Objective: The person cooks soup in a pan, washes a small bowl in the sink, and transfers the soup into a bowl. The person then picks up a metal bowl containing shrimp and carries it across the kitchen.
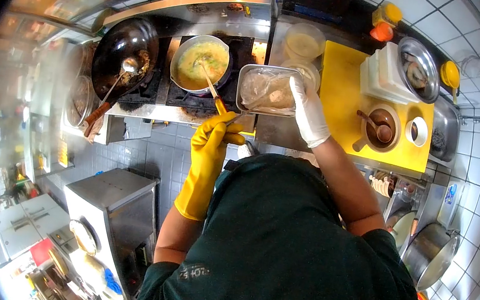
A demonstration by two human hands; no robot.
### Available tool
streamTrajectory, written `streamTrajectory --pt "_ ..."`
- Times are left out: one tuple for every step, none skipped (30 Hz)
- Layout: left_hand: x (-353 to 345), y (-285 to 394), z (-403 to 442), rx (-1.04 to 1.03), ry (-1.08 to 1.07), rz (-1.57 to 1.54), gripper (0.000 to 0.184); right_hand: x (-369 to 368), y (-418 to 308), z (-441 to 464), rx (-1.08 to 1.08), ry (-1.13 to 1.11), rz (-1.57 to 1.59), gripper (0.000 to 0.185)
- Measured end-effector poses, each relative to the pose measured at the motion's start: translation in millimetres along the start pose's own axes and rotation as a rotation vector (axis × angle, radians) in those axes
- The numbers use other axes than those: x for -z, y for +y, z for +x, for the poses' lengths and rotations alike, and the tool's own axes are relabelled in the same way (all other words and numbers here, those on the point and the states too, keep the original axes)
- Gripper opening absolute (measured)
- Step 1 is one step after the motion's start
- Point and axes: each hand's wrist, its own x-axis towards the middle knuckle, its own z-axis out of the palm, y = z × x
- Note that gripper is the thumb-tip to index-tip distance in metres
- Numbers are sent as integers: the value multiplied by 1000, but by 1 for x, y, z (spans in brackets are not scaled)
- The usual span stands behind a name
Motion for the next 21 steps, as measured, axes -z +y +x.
streamTrajectory --pt "0 -1 0 -6 -4 0 30 0 2 0 -1 -1 -5 75" --pt "-1 0 0 -9 -9 4 30 1 6 1 -2 -4 -9 75" --pt "-2 1 -1 -12 -13 8 30 1 10 2 -3 -7 -13 76" --pt "-3 2 -1 -15 -16 12 30 0 14 3 -11 -5 -9 76" --pt "-2 2 -1 -4 -8 3 30 0 19 3 -20 -4 -4 76" --pt "-2 0 -1 6 0 -5 30 -1 18 3 -29 -4 0 76" --pt "-1 0 -1 17 7 -14 30 -1 18 3 -32 -4 -1 75" --pt "-1 0 -1 18 4 -16 30 -1 18 3 -34 -3 -3 74" --pt "-1 1 -1 20 2 -19 30 -1 16 2 -36 -2 -5 73" --pt "-2 2 -1 20 -1 -21 30 -1 18 2 -21 13 5 71" --pt "-1 2 -1 23 -2 -43 30 -2 22 2 -4 27 16 70" --pt "-1 3 -1 25 -1 -63 30 -4 24 2 13 40 28 68" --pt "0 6 0 24 1 -81 30 -3 25 2 12 29 41 67" --pt "0 9 0 7 14 -102 30 1 26 3 11 17 57 65" --pt "-3 16 0 -13 29 -122 30 4 28 5 12 2 73 64" --pt "-4 24 0 -34 44 -142 30 3 33 6 -19 13 147 64" --pt "-3 31 2 -85 43 -135 31 6 39 6 -13 9 177 64" --pt "2 35 4 -111 75 -130 31 8 37 4 -8 4 207 65" --pt "10 40 8 -136 106 -124 31 11 23 0 -36 -1 223 65" --pt "17 46 12 -160 136 -119 31 14 24 -2 -63 -2 229 65" --pt "23 51 21 -191 139 -173 32 20 27 -2 -90 -1 234 65"
